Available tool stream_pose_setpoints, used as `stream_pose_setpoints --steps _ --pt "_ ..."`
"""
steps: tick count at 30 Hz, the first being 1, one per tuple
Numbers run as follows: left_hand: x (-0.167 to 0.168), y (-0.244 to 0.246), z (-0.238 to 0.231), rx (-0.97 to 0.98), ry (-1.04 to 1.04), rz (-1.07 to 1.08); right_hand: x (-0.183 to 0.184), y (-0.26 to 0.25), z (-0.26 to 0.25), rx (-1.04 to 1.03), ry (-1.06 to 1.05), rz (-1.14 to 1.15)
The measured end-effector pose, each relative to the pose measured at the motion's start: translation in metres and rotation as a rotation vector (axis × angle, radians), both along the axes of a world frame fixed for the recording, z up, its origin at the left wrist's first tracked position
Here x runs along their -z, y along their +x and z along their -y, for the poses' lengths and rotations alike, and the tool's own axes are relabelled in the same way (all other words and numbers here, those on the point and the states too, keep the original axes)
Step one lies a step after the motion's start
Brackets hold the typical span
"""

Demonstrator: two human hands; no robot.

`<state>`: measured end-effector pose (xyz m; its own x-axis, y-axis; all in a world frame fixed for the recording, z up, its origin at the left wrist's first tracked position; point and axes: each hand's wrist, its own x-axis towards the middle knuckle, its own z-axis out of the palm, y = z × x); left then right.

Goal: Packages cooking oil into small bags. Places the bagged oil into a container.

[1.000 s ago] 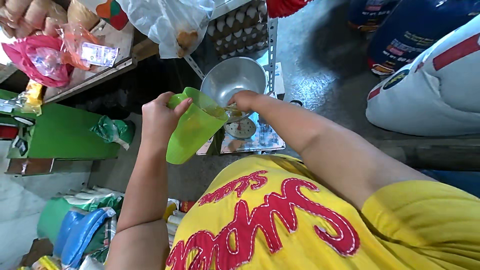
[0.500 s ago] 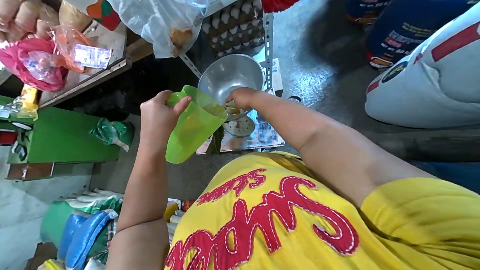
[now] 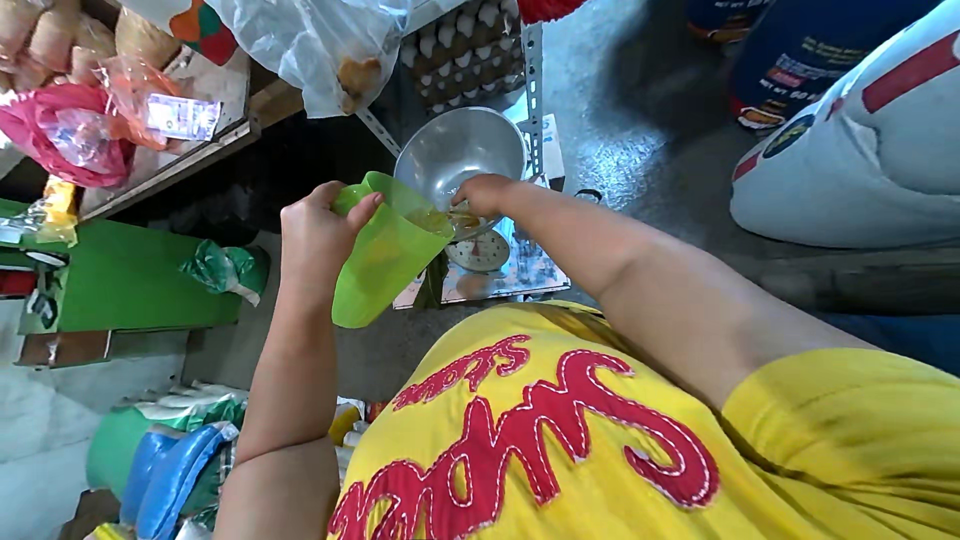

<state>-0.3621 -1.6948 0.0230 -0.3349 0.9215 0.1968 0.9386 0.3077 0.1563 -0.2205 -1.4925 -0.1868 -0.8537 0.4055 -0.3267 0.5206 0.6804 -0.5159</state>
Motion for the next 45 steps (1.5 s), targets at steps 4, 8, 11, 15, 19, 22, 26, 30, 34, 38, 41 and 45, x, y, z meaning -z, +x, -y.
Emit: stream_pose_setpoints --steps 4,8,11,15,19,22,26,30,34,38,41,45 --pt "0.0 0.0 0.0 0.005 0.006 0.002 0.0 -0.001 0.001 0.0 0.002 0.015" --pt "0.001 0.001 0.001 0.009 0.008 0.001 -0.002 0.001 0.003 0.0 0.003 0.024" --pt "0.002 0.001 0.001 0.013 0.011 -0.009 -0.004 0.002 0.003 -0.005 0.011 0.031" --pt "0.003 0.002 0.001 0.013 0.013 -0.012 0.0 0.001 0.002 -0.023 0.019 0.028" --pt "0.003 0.003 0.001 0.003 -0.005 -0.004 0.004 0.0 0.002 -0.01 0.017 0.01" --pt "0.003 0.004 0.001 0.005 -0.018 -0.005 0.005 0.001 0.003 0.002 0.014 -0.012" --pt "0.004 0.003 0.001 0.006 -0.006 -0.01 0.003 0.0 0.003 -0.006 0.009 0.008" --pt "0.005 0.002 0.001 0.009 -0.007 -0.016 -0.001 0.001 0.005 0.008 0.001 0.028" --pt "0.005 0.003 0.0 0.001 -0.011 -0.018 -0.003 0.003 0.006 0.006 0.004 0.023" --pt "0.006 0.004 0.0 0.006 -0.003 -0.012 -0.002 0.003 0.005 0.004 0.006 0.021" --pt "0.008 0.004 0.0 0.003 0.007 -0.009 0.002 0.002 0.003 -0.007 0.02 0.007" --pt "0.014 0.002 0.003 -0.006 0.05 0.008 -0.005 0.004 0.006 -0.01 0.021 0.007"
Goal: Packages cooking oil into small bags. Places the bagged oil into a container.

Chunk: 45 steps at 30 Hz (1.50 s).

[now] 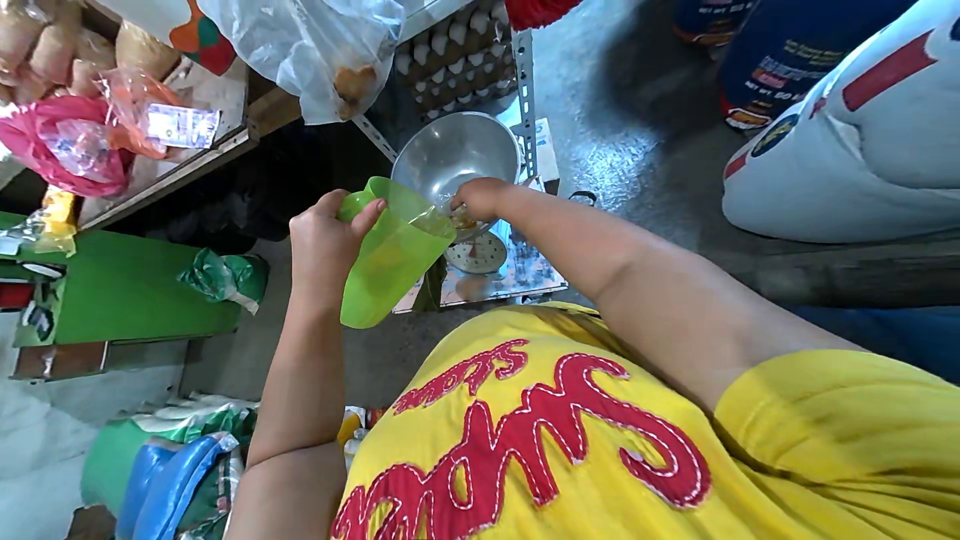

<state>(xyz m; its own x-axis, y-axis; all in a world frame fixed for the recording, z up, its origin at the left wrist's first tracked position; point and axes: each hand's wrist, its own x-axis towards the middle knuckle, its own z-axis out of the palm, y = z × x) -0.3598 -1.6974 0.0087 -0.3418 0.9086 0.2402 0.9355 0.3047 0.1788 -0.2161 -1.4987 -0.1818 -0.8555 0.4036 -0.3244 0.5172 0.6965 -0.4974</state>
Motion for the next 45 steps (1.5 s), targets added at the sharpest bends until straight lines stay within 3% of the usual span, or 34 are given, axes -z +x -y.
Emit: stream_pose_setpoints --steps 8,13,17,23,27,30,36,40,45 --pt "0.037 -0.014 0.023 0.01 0.17 0.07 0.013 0.008 -0.011 0.082 -0.074 -0.146" --pt "0.064 -0.029 0.039 -0.128 0.219 0.23 0.012 0.023 -0.018 0.141 -0.093 -0.228" --pt "0.077 -0.045 0.056 -0.251 0.163 0.521 -0.011 0.051 -0.006 0.228 -0.109 -0.349" --pt "0.109 -0.073 0.084 -0.315 0.278 1.075 0.005 0.103 0.028 0.575 -0.028 -0.678" --pt "0.135 -0.097 0.109 -0.327 0.459 1.362 0.029 0.132 0.062 0.783 0.006 -0.655" --pt "0.149 -0.112 0.12 -0.48 0.474 1.473 0.044 0.142 0.086 0.864 -0.008 -0.566" --pt "0.218 -0.15 0.119 -0.839 0.349 1.493 0.031 0.122 0.126 0.969 -0.101 -0.453" --pt "0.276 -0.177 0.11 -0.933 0.147 1.409 0.024 0.114 0.136 0.928 -0.053 -0.422" --pt "0.346 -0.189 0.103 -0.902 0.205 1.571 0.008 0.101 0.146 0.883 0.027 -0.319"
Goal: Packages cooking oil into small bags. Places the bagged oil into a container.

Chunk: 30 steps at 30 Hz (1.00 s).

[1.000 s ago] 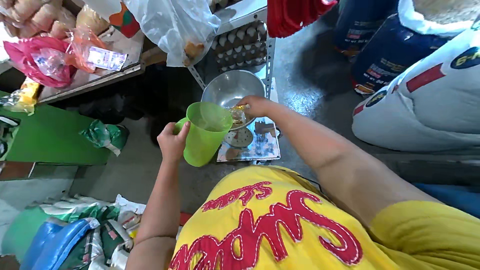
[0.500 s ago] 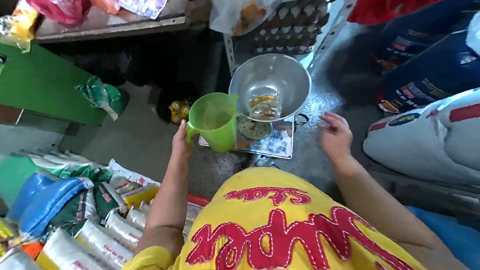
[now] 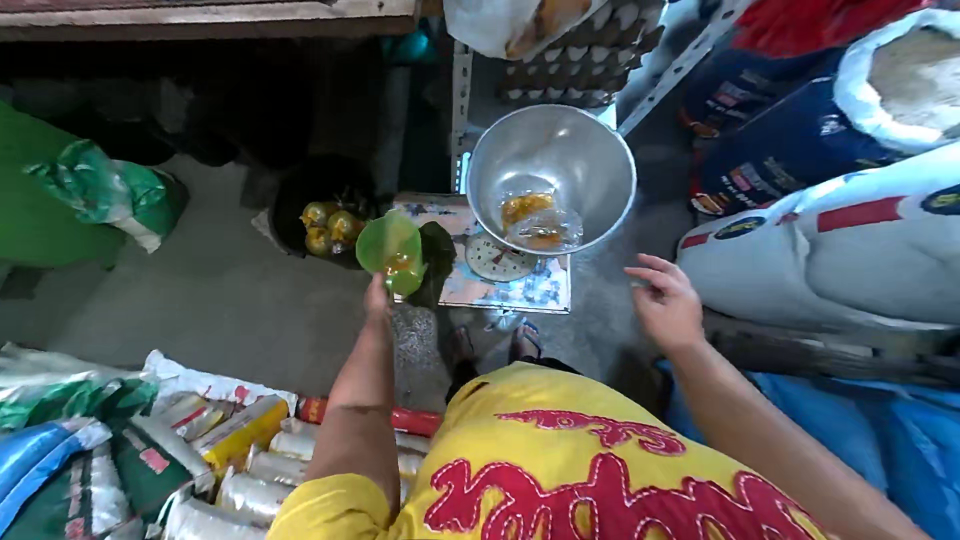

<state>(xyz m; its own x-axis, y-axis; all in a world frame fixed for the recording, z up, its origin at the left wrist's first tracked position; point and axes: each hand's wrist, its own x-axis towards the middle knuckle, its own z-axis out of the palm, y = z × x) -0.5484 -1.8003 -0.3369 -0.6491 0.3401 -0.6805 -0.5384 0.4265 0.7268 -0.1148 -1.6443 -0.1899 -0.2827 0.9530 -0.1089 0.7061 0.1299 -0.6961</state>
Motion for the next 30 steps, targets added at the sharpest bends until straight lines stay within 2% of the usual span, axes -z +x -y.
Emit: stream_pose_setpoints --steps 3,6,10,13,15,17,19,21,22,24,26,28,30 --pt "0.028 0.009 -0.006 -0.058 0.029 0.09 -0.006 -0.013 -0.006 -0.099 0.086 0.113" --pt "0.03 0.022 -0.004 -0.036 -0.07 0.073 -0.006 -0.033 -0.022 -0.194 0.243 0.141" --pt "0.002 0.03 -0.001 0.139 -0.361 -0.063 -0.016 -0.068 -0.052 -0.24 0.181 0.161" --pt "-0.028 0.035 -0.007 0.122 -0.554 -0.231 -0.017 -0.091 -0.073 -0.303 0.064 0.252" --pt "-0.06 0.047 -0.022 0.136 -0.539 -0.453 -0.013 -0.102 -0.084 -0.348 0.017 0.299" --pt "-0.095 0.067 -0.042 0.292 -0.291 -0.696 -0.014 -0.112 -0.092 -0.398 -0.047 0.376" --pt "-0.122 0.091 -0.071 0.566 0.016 -0.886 -0.013 -0.119 -0.1 -0.462 -0.091 0.464" --pt "-0.147 0.121 -0.107 0.806 0.263 -0.982 -0.009 -0.122 -0.104 -0.506 -0.108 0.502" --pt "-0.16 0.135 -0.125 0.948 0.3 -1.006 -0.009 -0.122 -0.105 -0.515 -0.112 0.49" --pt "-0.177 0.16 -0.157 1.253 0.18 -1.034 -0.007 -0.121 -0.106 -0.529 -0.085 0.421" --pt "-0.175 0.176 -0.181 1.493 -0.083 -1.062 -0.003 -0.118 -0.107 -0.529 -0.03 0.324" --pt "-0.172 0.182 -0.194 1.595 -0.301 -1.051 -0.008 -0.114 -0.111 -0.54 0.015 0.254" --pt "-0.189 0.183 -0.198 1.583 -0.417 -0.992 -0.02 -0.108 -0.117 -0.559 0.069 0.187"
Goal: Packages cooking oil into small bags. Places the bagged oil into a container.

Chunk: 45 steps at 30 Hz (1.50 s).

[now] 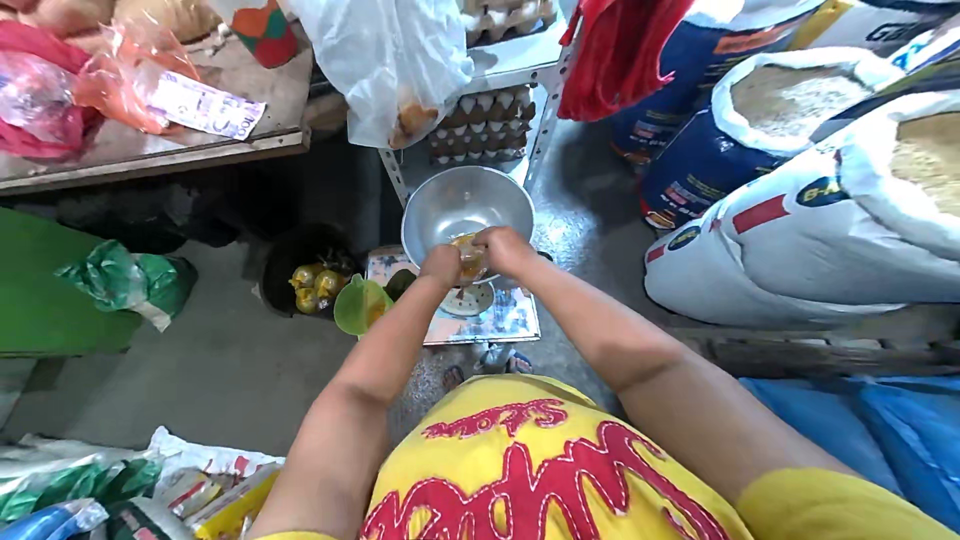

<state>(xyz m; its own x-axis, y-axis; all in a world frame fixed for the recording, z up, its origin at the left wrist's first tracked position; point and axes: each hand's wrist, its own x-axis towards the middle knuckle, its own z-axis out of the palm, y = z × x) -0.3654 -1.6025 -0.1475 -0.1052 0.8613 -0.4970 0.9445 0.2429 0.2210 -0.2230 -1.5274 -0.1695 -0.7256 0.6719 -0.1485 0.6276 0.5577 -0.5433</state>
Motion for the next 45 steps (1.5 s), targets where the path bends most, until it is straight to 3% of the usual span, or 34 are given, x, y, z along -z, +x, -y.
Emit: stream_pose_setpoints --steps 9,16,21,26,30,33,36,41,45 --pt "-0.078 -0.014 -0.018 -0.043 0.261 -0.04 -0.069 0.008 -0.034 0.057 0.022 -0.14" --pt "-0.087 -0.016 -0.022 -0.087 0.319 0.009 -0.058 0.014 -0.056 -0.103 0.156 0.012" --pt "-0.094 -0.009 -0.02 -0.135 0.304 0.098 -0.087 0.013 -0.031 0.011 -0.033 0.301" --pt "-0.1 -0.012 -0.021 -0.294 0.271 0.233 -0.073 0.014 -0.041 0.102 -0.062 0.083" --pt "-0.1 -0.024 -0.015 -0.4 0.423 0.239 -0.065 0.015 -0.04 0.068 -0.08 0.039" --pt "-0.099 -0.023 -0.007 -0.182 0.534 0.254 -0.064 0.015 -0.042 0.075 -0.113 0.015" --pt "-0.081 -0.018 -0.009 0.11 0.457 0.161 -0.067 0.013 -0.042 0.069 -0.135 0.012" --pt "-0.056 -0.024 -0.02 0.147 0.312 -0.145 -0.069 0.012 -0.044 -0.026 -0.154 0.061" --pt "-0.054 -0.051 -0.021 0.175 0.264 -0.124 -0.058 0.02 -0.056 -0.235 -0.067 0.167"
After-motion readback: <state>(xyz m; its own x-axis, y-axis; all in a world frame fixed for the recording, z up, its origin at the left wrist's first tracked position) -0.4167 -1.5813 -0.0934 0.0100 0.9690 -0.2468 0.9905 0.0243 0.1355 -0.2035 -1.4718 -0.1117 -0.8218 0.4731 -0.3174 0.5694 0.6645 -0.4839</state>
